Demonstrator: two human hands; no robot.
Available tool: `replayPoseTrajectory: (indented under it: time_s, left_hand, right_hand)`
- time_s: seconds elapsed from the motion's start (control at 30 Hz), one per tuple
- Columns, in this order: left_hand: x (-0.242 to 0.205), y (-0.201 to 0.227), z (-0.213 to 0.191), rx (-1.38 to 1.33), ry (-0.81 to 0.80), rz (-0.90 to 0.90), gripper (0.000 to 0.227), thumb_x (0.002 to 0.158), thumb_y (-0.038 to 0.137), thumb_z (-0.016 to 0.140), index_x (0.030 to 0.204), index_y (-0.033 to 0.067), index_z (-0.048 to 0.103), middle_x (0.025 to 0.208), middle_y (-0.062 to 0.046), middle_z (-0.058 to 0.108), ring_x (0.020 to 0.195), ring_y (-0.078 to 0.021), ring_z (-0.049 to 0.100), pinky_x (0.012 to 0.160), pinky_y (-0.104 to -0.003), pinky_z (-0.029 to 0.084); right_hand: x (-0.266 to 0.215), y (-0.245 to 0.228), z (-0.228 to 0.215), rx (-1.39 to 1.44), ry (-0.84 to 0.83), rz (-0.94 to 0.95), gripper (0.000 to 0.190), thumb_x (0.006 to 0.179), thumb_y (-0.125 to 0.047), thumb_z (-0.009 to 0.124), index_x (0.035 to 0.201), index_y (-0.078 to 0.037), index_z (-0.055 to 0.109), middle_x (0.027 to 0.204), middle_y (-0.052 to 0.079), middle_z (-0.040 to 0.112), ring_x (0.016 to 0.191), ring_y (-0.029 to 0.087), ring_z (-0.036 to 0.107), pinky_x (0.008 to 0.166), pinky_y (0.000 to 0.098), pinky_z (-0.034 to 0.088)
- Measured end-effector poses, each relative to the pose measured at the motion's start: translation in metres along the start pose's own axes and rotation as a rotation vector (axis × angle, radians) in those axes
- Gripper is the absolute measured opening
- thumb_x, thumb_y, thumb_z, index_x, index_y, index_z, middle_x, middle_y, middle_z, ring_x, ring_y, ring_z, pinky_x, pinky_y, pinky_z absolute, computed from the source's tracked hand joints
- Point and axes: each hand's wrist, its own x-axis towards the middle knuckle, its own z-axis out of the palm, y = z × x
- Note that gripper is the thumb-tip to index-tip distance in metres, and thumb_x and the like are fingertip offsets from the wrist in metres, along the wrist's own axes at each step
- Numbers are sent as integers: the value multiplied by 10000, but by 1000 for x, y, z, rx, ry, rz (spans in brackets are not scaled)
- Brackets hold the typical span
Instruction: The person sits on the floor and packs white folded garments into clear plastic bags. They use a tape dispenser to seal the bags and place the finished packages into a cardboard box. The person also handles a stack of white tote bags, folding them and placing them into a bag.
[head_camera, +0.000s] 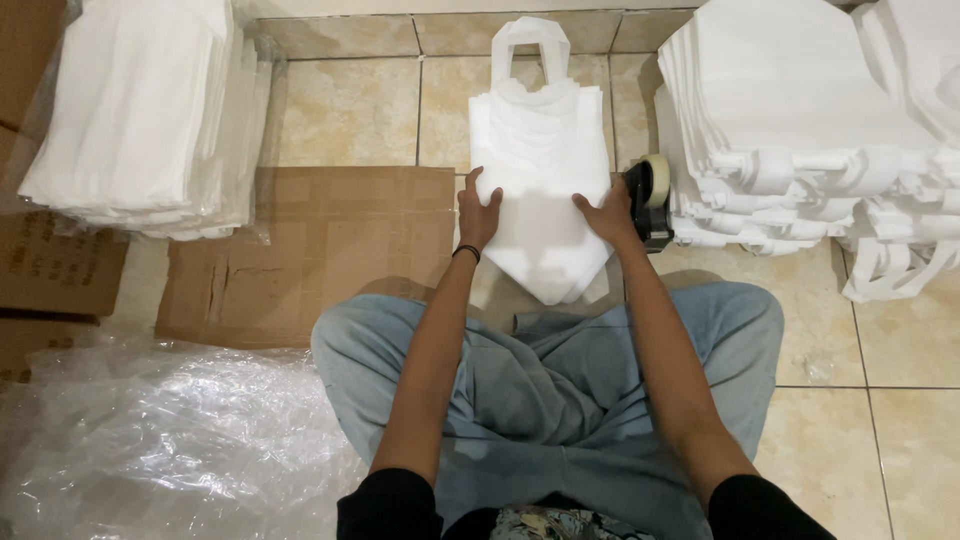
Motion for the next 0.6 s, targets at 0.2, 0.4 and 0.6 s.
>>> replayPoseTrajectory:
  time_s: [0.2,0.4,0.6]
  left_hand:
    - [12,0,-17,338,-171,-1,777,970,633,465,1589,267,172,1436,-226,437,1410,-410,330,1125,-558,338]
    - [-6,8,-48,580,-638,-15,1575,555,253,973,1537,180,-256,1517,-356,297,1402,-532,327,1138,-631,306]
    - [-53,30,-23,771,-481,72,1569,507,-118,891,1545,150,-254,1398,-377,340,1359,-520,336,1012,-561,472]
  right_hand:
    - [-1,-8,-13,-26,-153,47,1115,814,-605,742,1587,-116,105,1619,194,236,1491,360,237,1231,510,215]
    - [-36,-46,-59,-128,-431,161,1246,743,-473,783,1595,-116,-54,1624,275,133,1459,469,247,1168,601,277]
    - [-38,-29,-52,-495,-640,80,1479,594,-111,903,1568,-131,-209,1618,302,104,1455,487,243,1166,630,263]
